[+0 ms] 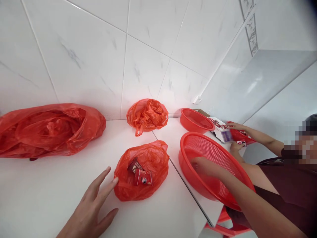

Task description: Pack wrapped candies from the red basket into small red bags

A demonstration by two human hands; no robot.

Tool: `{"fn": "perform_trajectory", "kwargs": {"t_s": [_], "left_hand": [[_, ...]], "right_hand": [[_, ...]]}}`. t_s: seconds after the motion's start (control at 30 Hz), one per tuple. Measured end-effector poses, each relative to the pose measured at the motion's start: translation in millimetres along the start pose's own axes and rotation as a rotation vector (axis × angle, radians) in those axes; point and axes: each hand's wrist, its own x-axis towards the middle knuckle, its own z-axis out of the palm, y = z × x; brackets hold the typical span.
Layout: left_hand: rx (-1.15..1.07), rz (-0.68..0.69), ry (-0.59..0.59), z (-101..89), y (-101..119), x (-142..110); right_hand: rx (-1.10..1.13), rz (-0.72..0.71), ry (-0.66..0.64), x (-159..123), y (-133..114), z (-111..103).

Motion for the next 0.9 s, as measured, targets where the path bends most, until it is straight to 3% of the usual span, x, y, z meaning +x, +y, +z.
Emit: {"fn": "perform_trajectory", "kwargs": {"t_s": [0.07,0.17,0.3,0.43,0.53,0.7,0.9], "left_hand": [[-0.010,0.027,0.021,-0.8,3,1],[0.007,0.105,0.084,-3.1,9,1],[0.090,0.201,0.099,-7.9,18,0],[0.173,0.224,0.052,-9.8,21,3],[0.187,0.207,0.018,-10.5,19,4],[0.190,0.204,-0.021,-14.2,18,3],[0.162,0.196,-0.057,-12.5,18,1]], "right_hand": [[0.018,-0.018,-0.077,8,-3,-14],[0.032,-0.032,-0.040,20,-21,-37],[0.103,-0.140,0.045,29,-75,-47],[0.152,-0.313,-0.077,37,-129,-21],[0.106,-0.400,-0.081,48,-149,9],[0.128,-0.316,-0.014,47,-151,31],[0.214,-0.141,-0.068,3,-129,55]]}}
